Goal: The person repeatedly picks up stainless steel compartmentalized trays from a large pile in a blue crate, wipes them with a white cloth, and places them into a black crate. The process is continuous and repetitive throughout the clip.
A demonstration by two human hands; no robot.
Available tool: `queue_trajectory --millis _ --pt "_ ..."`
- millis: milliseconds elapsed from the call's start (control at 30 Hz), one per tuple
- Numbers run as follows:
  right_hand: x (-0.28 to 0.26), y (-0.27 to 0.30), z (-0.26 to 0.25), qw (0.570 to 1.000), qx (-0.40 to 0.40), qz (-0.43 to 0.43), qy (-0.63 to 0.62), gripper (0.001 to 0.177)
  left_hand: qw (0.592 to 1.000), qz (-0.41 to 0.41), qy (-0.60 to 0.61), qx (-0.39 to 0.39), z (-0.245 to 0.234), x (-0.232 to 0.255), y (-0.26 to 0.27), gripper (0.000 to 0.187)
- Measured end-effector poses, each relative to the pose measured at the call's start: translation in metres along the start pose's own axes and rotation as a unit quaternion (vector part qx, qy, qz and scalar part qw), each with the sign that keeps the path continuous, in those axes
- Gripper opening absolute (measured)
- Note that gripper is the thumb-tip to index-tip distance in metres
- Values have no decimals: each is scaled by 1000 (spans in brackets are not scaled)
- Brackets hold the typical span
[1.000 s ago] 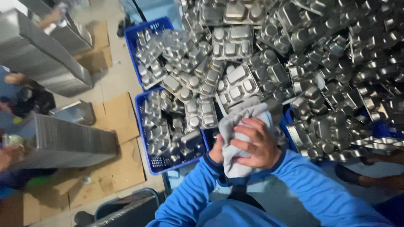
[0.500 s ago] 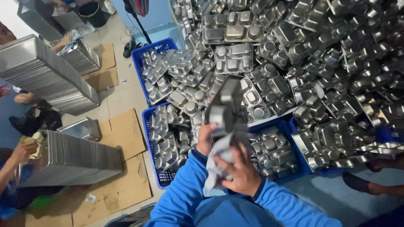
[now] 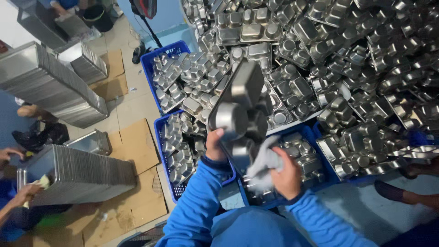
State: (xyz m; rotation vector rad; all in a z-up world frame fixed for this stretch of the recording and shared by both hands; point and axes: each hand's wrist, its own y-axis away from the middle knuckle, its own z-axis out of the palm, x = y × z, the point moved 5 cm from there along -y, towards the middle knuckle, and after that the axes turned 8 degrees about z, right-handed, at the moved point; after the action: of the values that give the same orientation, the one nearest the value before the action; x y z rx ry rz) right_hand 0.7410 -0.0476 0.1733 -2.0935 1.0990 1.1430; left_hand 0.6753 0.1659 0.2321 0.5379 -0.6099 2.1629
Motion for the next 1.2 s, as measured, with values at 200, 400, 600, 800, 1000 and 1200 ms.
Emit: queue_trajectory --millis 200,400,600,800,1000,1200 --pt "-40 -43 -30 909 28 -354 216 61 943 41 -219 -248 36 -12 19 126" --pt "-24 -50 1 977 -34 -70 -198 88 949 4 -191 -251 58 -2 20 126" --pt "22 -35 2 922 -44 114 -368 83 991 -33 -21 -126 20 10 22 102" --pt "15 -50 -76 968 201 -144 33 87 988 -72 97 -101 -1 3 43 100" --pt "43 -73 -75 976 110 -71 -174 52 934 -180 -54 -304 -9 -28 44 111" --pt "70 -76 -60 903 48 23 -427 36 970 -199 61 -128 -57 -43 44 99"
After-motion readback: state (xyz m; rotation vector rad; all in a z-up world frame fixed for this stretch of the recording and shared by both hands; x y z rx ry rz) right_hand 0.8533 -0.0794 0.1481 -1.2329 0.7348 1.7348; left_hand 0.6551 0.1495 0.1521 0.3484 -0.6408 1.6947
